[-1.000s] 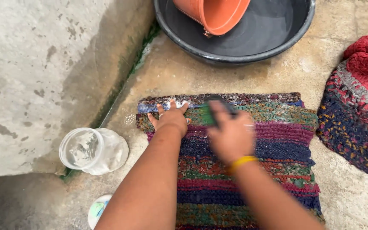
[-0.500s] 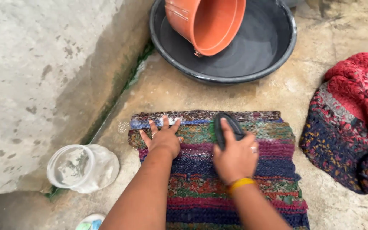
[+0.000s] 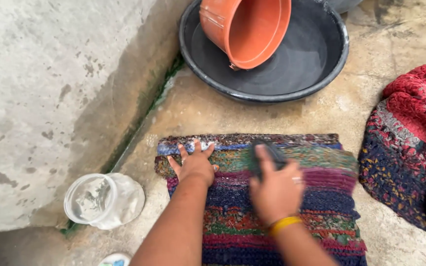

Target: Scrubbing and washing handmade colorful rugs outdoors using a brush and water.

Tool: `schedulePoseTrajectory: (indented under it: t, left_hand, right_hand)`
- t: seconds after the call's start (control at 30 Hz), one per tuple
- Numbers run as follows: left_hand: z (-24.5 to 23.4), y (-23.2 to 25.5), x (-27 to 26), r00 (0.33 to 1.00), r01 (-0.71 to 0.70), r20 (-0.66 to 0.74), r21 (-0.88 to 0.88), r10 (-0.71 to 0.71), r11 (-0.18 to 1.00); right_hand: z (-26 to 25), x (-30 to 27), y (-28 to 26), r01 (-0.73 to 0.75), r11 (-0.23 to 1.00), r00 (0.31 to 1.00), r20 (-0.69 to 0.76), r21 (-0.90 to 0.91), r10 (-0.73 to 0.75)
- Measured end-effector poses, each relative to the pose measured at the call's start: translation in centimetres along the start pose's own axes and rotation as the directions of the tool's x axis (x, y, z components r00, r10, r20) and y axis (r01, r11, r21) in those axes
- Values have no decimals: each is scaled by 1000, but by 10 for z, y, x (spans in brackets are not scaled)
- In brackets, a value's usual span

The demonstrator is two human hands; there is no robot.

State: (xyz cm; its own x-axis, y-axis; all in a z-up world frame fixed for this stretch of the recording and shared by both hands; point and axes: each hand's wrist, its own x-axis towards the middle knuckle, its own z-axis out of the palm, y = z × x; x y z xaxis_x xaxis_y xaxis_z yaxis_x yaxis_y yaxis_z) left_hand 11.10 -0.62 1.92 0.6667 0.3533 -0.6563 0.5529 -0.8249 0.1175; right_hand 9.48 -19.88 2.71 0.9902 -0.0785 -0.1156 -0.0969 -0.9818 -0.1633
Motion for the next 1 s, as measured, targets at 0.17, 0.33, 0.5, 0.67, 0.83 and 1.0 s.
schedulePoseTrajectory:
  t: [0.17, 0.33, 0.5, 0.67, 0.83, 1.0]
  left_hand:
    - [-1, -4, 1, 1000, -24, 0, -9, 24, 1000]
    - [-3, -5, -3, 999, -32, -13, -24, 32, 999]
    - [5, -5, -8, 999, -30, -34, -47, 28, 998]
    - [8, -10, -5, 997, -53, -59, -79, 48, 996]
    - [4, 12, -51, 829, -411, -469, -142, 305, 900]
    - [23, 68, -45, 644, -588, -396, 292, 655, 754]
  right_hand:
    - [6, 18, 50, 128, 989, 985, -125, 67, -119]
    - [21, 63, 142, -120, 991, 977, -168, 62, 129]
    - [-7, 49, 69, -264, 949, 950, -123, 173, 287]
    - [4, 16, -29, 518, 843, 855, -108, 147, -507]
    - [1, 44, -3, 698, 654, 692, -43, 293, -720]
    - [14, 65, 71, 603, 670, 729, 42, 433, -683]
